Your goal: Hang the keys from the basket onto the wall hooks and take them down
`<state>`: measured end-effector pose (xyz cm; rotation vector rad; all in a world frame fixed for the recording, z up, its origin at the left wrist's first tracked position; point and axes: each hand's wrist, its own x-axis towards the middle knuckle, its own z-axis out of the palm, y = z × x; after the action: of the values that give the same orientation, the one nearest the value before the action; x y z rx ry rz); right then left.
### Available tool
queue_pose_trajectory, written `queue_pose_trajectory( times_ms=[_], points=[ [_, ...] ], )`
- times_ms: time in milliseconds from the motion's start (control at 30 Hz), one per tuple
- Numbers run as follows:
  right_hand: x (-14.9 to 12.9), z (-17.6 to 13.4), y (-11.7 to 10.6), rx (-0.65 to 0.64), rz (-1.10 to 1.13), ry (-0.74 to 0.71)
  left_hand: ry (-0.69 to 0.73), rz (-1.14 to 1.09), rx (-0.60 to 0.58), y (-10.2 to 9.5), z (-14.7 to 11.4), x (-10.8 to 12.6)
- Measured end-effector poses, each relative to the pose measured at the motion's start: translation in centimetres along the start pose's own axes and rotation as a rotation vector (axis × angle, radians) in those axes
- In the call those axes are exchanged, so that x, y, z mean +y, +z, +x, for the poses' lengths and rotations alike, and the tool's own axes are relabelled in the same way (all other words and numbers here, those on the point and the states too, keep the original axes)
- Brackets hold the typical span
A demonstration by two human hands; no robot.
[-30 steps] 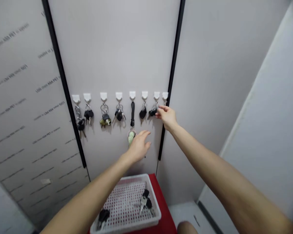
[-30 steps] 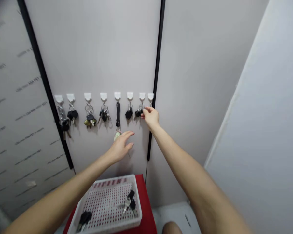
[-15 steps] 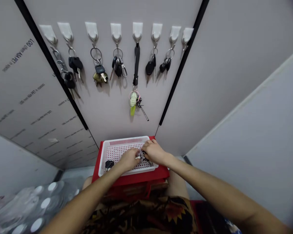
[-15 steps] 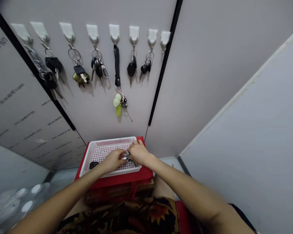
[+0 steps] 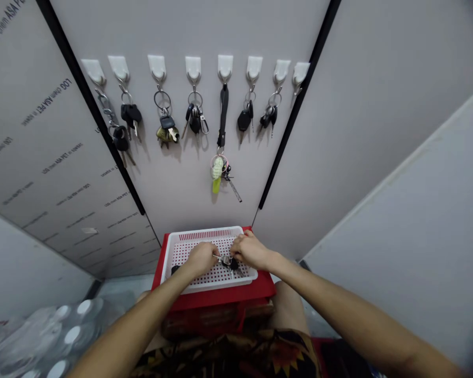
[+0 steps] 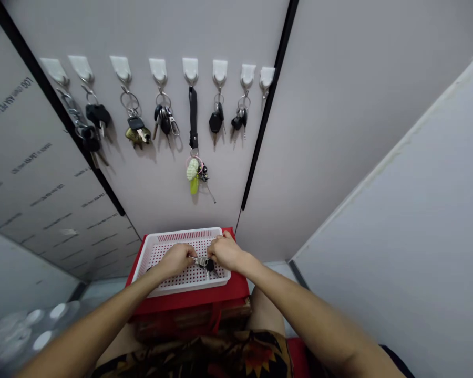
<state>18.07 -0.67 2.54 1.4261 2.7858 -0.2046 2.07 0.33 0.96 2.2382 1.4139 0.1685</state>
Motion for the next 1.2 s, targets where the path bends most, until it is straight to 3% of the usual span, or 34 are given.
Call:
queue_pose_trajectory(
  times_ms=[200, 400, 600, 767, 967, 1067, 1200],
  points=[
    [-0.4, -0.4, -3.8, 0.255, 0.392, 0.109, 0.140, -0.227, 0.218, -2.6, 0.0, 0.8],
    [1.1, -0.9, -10.5, 0.568, 0.644, 0.221, 0.409, -0.429, 0.429, -7.1, 0.3, 7.0],
    [4.2, -1.3, -19.1, 0.983, 0.639, 0.291, 0.577, -0.306, 0.641, -13.2, 2.2, 14.0],
    [7.5, -0.7, -24.3, 1.237, 0.643, 0.388, 0.608, -0.111, 0.708, -16.2, 4.5, 17.4],
    [9.7, 0.9, -27.1, 1.301, 0.434, 0.541, 0.516, 0.019, 0.728, -17.8, 6.3, 19.1],
    [9.7, 1.3, -27.4, 1.261, 0.315, 0.653, 0.473, 0.061, 0.717, -18.1, 6.7, 19.3],
    [9.3, 0.6, -26.8, 1.189, 0.233, 0.678, 0.436, 0.095, 0.681, -17.6, 6.5, 18.8]
  ],
)
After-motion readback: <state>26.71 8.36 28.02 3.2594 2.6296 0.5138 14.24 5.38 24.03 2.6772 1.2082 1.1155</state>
